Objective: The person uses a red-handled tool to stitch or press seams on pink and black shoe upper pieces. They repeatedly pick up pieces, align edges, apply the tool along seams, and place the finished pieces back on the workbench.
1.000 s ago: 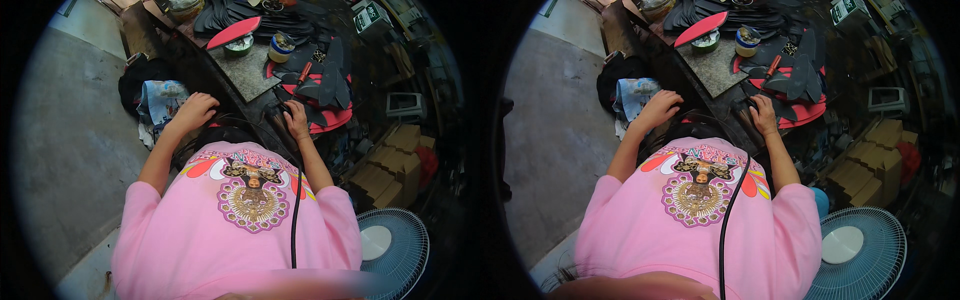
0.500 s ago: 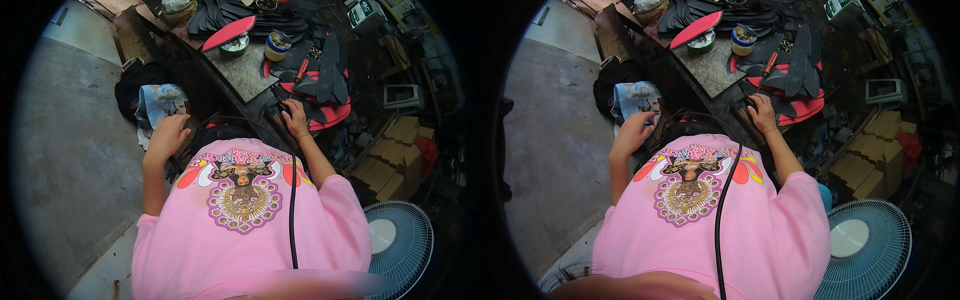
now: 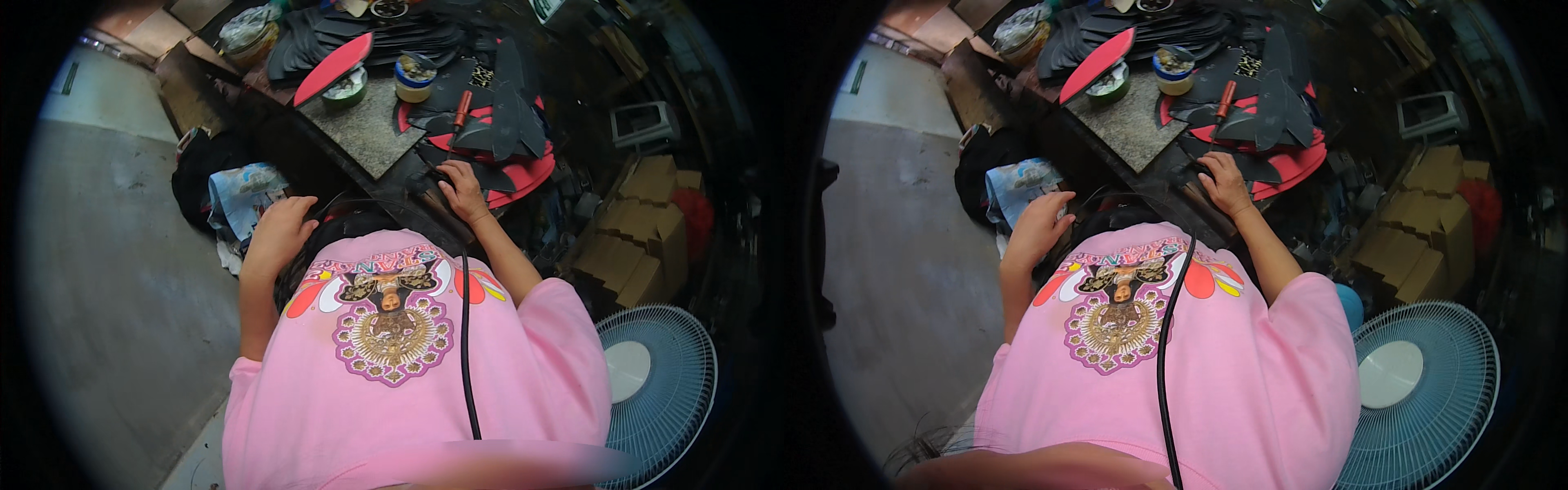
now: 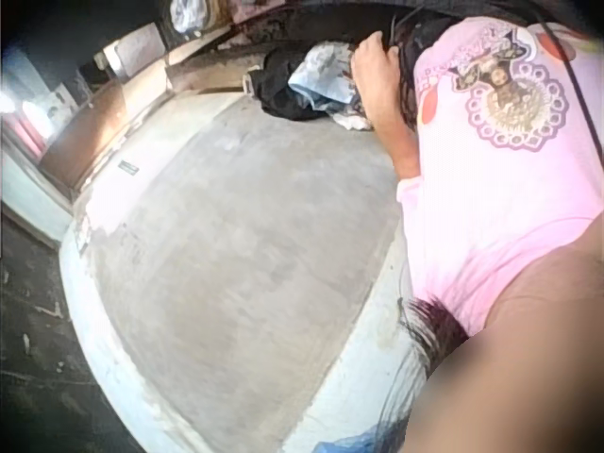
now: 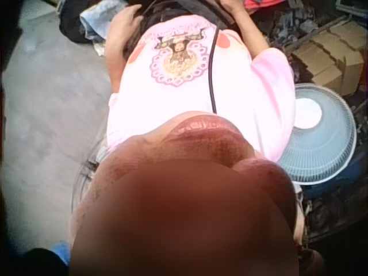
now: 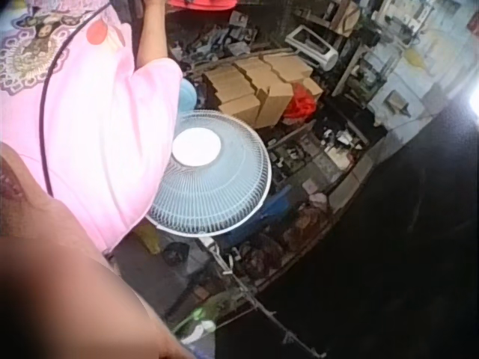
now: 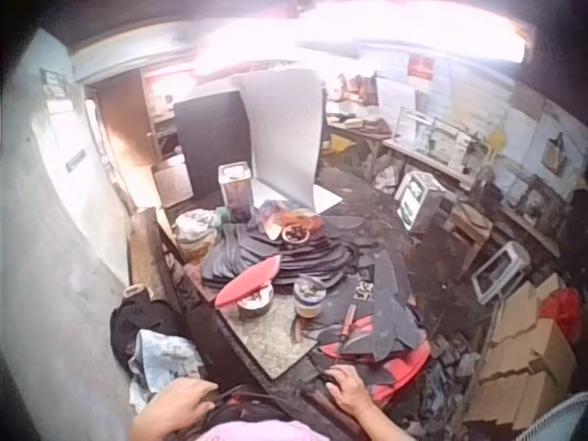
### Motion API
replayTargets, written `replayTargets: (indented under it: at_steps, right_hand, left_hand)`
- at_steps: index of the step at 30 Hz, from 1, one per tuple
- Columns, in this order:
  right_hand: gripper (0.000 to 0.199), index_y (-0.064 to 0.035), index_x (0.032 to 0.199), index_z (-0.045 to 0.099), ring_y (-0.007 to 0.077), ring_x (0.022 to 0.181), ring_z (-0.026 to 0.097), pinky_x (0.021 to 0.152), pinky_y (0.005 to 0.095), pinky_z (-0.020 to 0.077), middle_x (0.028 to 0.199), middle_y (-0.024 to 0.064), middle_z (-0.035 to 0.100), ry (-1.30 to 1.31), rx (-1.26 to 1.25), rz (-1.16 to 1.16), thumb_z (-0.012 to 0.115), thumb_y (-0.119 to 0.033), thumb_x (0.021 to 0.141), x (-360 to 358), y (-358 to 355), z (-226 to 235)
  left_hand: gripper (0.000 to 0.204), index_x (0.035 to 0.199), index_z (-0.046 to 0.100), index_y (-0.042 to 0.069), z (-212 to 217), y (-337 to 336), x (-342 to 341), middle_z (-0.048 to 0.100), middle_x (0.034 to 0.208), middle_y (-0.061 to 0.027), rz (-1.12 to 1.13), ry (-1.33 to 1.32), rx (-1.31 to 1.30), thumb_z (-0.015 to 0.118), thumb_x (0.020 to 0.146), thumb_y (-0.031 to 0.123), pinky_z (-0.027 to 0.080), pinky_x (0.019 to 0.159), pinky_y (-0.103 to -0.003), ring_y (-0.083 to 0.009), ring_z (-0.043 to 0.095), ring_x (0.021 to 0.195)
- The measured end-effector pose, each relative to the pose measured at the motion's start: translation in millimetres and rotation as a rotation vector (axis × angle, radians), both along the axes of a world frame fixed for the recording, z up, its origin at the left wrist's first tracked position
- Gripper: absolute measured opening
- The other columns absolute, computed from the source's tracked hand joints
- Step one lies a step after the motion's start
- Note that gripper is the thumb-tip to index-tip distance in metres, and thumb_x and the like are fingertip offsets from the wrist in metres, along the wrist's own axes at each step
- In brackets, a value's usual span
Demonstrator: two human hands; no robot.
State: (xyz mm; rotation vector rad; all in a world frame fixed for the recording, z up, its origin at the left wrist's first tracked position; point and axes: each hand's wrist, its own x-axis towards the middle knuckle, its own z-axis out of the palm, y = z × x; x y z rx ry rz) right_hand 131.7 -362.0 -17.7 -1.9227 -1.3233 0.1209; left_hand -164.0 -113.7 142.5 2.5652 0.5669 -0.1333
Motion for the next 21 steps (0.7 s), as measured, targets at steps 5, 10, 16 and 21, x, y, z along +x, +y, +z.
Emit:
replayTargets:
  at_steps: [5,10,16,21]
  right_hand:
    - [0.030,-0.0040,0.113,0.061,0.0357,0.113,0.054,0.099,0.0429,0.0447,0.116,0.0144,0.059,-0.018,0.007,-0.011,0.066,-0.015,0.085,-1.6,-0.2,-0.4]
    - [0.029,-0.0044,0.113,0.063,0.0353,0.115,0.054,0.101,0.0425,0.0430,0.118,0.0141,0.059,-0.031,-0.008,-0.036,0.064,-0.016,0.087,-3.3,1.6,-5.8]
    - [0.023,-0.0053,0.110,0.067,0.0301,0.106,0.063,0.094,0.0382,0.0480,0.109,0.0125,0.067,0.248,0.067,-0.121,0.064,-0.014,0.089,-6.9,-3.7,5.5]
    - [0.025,-0.0095,0.108,0.068,0.0313,0.108,0.059,0.097,0.0413,0.0455,0.113,0.0117,0.064,-0.115,0.170,-0.351,0.067,-0.010,0.083,-6.8,-26.7,38.7]
  left_hand:
    - [0.040,0.125,0.059,0.006,4.3,-3.9,35.0,0.063,0.122,-0.0142,-0.194,-0.053,0.038,0.067,0.088,0.018,0.044,0.100,-0.042,-0.0338,0.057,0.114]
    - [0.039,0.123,0.059,0.003,6.8,-6.7,46.7,0.063,0.120,-0.0142,-0.313,-0.057,0.055,0.067,0.087,0.016,0.045,0.099,-0.042,-0.0339,0.058,0.113]
    - [0.035,0.115,0.062,0.005,-2.6,-8.0,64.4,0.066,0.108,-0.0124,-0.431,-0.175,0.119,0.070,0.084,0.018,0.046,0.095,-0.041,-0.0308,0.061,0.105]
    - [0.036,0.118,0.061,0.005,-5.8,-12.4,90.8,0.065,0.107,-0.0141,-0.503,-0.077,0.117,0.069,0.086,0.018,0.049,0.091,-0.043,-0.0335,0.061,0.106]
